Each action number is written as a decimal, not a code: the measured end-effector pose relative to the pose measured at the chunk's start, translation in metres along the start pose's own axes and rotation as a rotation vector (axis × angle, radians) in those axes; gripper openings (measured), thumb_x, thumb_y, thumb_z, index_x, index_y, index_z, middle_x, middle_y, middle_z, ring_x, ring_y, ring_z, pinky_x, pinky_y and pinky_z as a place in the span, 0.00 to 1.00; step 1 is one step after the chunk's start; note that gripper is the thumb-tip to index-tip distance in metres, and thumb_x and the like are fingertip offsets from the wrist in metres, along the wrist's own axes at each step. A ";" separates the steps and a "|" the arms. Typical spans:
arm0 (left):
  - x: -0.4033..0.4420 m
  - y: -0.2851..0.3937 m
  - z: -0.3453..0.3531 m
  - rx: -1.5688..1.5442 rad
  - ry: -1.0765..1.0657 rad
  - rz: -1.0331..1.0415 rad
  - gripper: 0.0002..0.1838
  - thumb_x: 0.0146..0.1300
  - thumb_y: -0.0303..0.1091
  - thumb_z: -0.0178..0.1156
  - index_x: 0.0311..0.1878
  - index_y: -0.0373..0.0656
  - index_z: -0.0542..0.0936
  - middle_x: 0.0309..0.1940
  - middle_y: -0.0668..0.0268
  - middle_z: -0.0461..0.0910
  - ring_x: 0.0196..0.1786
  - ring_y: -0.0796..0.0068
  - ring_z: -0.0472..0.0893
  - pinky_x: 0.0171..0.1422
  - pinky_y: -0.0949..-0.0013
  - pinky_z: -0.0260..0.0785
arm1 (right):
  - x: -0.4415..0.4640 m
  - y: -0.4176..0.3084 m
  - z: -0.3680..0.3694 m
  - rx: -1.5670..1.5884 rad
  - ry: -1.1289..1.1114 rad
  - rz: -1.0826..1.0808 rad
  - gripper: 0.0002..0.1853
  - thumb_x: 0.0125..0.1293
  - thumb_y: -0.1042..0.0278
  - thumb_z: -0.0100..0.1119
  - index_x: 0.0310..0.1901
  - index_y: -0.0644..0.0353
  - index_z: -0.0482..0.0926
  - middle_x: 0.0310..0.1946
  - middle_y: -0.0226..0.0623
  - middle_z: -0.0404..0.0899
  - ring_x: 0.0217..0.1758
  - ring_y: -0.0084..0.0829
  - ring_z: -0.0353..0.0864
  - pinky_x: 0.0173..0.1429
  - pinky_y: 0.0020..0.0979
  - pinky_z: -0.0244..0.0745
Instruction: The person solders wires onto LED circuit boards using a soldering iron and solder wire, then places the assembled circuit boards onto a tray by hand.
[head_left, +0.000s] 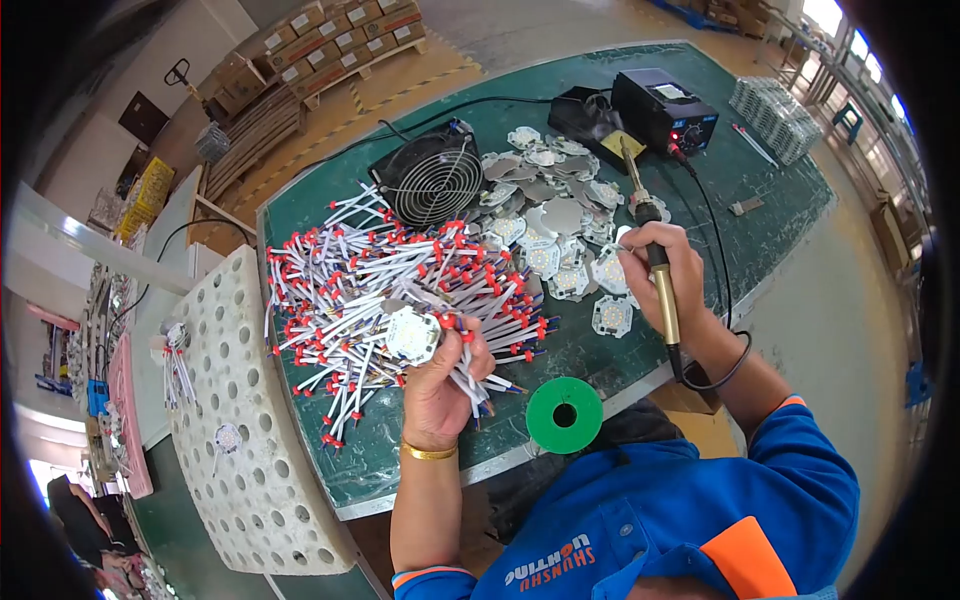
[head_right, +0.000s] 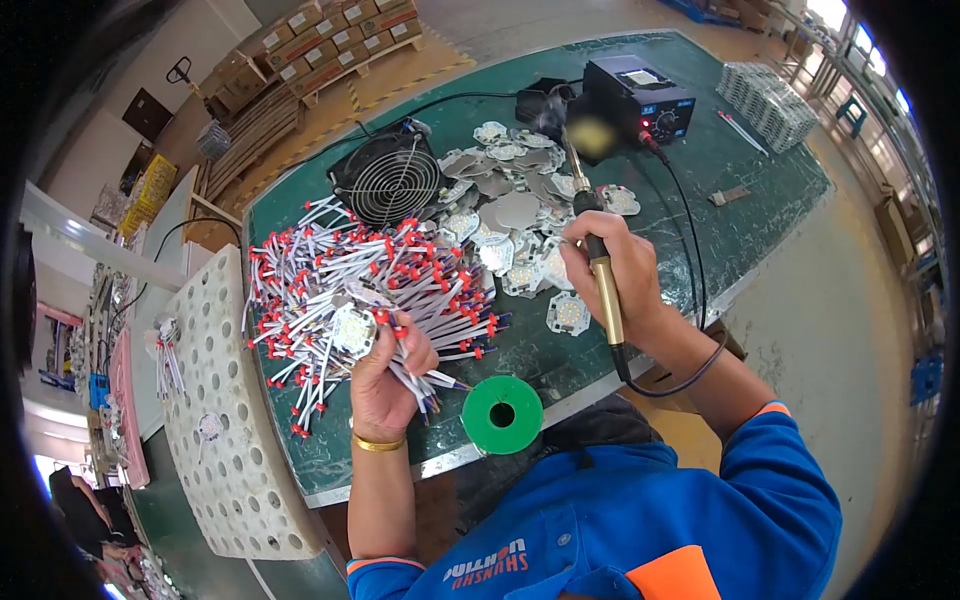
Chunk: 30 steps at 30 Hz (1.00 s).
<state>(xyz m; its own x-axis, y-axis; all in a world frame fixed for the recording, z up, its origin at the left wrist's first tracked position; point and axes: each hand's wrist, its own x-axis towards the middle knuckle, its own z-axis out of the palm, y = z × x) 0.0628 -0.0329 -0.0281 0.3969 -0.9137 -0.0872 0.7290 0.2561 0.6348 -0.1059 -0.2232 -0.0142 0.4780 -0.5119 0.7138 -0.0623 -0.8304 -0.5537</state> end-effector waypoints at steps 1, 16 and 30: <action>0.001 -0.003 -0.002 0.052 0.021 0.020 0.14 0.61 0.39 0.53 0.45 0.39 0.72 0.26 0.69 0.69 0.24 0.81 0.61 0.29 0.76 0.52 | 0.001 -0.004 0.003 0.048 0.003 -0.003 0.17 0.51 0.81 0.59 0.40 0.58 0.65 0.25 0.36 0.74 0.25 0.26 0.75 0.27 0.24 0.68; 0.000 -0.004 0.009 0.258 0.185 0.035 0.12 0.55 0.30 0.60 0.43 0.39 0.75 0.29 0.63 0.78 0.26 0.79 0.73 0.29 0.78 0.64 | 0.015 -0.053 0.035 0.284 -0.361 -0.053 0.17 0.48 0.77 0.64 0.39 0.58 0.67 0.29 0.33 0.72 0.26 0.25 0.73 0.29 0.25 0.67; 0.000 -0.005 0.013 0.200 0.083 -0.026 0.14 0.53 0.32 0.64 0.41 0.38 0.74 0.26 0.61 0.77 0.24 0.76 0.74 0.25 0.77 0.63 | 0.013 -0.056 0.041 0.393 -0.155 0.069 0.20 0.50 0.75 0.64 0.43 0.58 0.65 0.32 0.35 0.70 0.24 0.22 0.71 0.27 0.24 0.68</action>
<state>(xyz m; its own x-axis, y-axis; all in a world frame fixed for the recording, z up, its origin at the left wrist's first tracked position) 0.0518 -0.0383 -0.0211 0.4303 -0.8879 -0.1630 0.6177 0.1579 0.7704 -0.0606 -0.1742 0.0091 0.6126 -0.4994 0.6126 0.2250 -0.6328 -0.7409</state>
